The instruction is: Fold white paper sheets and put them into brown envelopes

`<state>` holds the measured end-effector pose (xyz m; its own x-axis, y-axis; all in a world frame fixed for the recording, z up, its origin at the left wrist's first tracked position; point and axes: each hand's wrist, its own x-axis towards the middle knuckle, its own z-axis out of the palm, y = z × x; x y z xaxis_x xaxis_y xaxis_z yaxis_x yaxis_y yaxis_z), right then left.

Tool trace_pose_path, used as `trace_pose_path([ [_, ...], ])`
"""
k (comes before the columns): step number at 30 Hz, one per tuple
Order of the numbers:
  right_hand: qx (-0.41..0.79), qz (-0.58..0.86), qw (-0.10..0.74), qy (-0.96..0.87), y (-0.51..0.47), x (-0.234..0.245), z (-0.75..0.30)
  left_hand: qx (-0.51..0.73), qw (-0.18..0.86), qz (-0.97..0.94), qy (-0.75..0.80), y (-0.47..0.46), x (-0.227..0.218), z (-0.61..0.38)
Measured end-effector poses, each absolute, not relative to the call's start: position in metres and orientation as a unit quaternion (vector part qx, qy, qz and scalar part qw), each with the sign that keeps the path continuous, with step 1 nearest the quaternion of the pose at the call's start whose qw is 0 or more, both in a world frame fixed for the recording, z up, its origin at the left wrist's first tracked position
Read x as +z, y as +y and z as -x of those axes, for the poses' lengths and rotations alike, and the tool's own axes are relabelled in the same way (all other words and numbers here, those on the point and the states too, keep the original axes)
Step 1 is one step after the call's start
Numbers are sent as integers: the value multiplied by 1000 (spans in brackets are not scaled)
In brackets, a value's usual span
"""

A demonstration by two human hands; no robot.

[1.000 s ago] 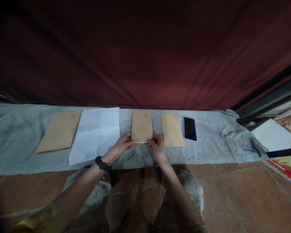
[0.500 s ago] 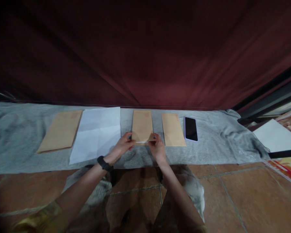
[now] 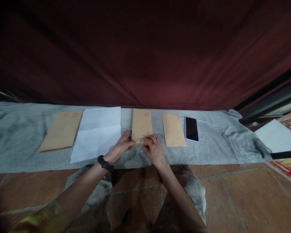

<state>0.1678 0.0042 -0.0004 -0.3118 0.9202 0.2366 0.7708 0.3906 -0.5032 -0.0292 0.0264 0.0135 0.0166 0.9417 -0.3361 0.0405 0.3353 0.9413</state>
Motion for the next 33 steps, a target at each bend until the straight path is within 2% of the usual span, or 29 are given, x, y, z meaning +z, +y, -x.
trace_pose_path([
  [5,121,523,191,-822,3,5,-166,370,590,-417,584,22,27,31],
  [7,109,526,175,-825,4,8,-165,352,565,-439,604,20,31,31],
  [12,102,534,154,-825,7,9,-166,327,351,-571,666,5,36,33],
  [19,110,532,173,-822,7,7,-169,205,178,-809,522,0,24,32],
  [27,168,557,240,-778,13,0,-177,170,136,-820,530,14,18,29],
  [33,150,588,259,-752,16,-11,-176,150,114,-800,569,20,17,27],
])
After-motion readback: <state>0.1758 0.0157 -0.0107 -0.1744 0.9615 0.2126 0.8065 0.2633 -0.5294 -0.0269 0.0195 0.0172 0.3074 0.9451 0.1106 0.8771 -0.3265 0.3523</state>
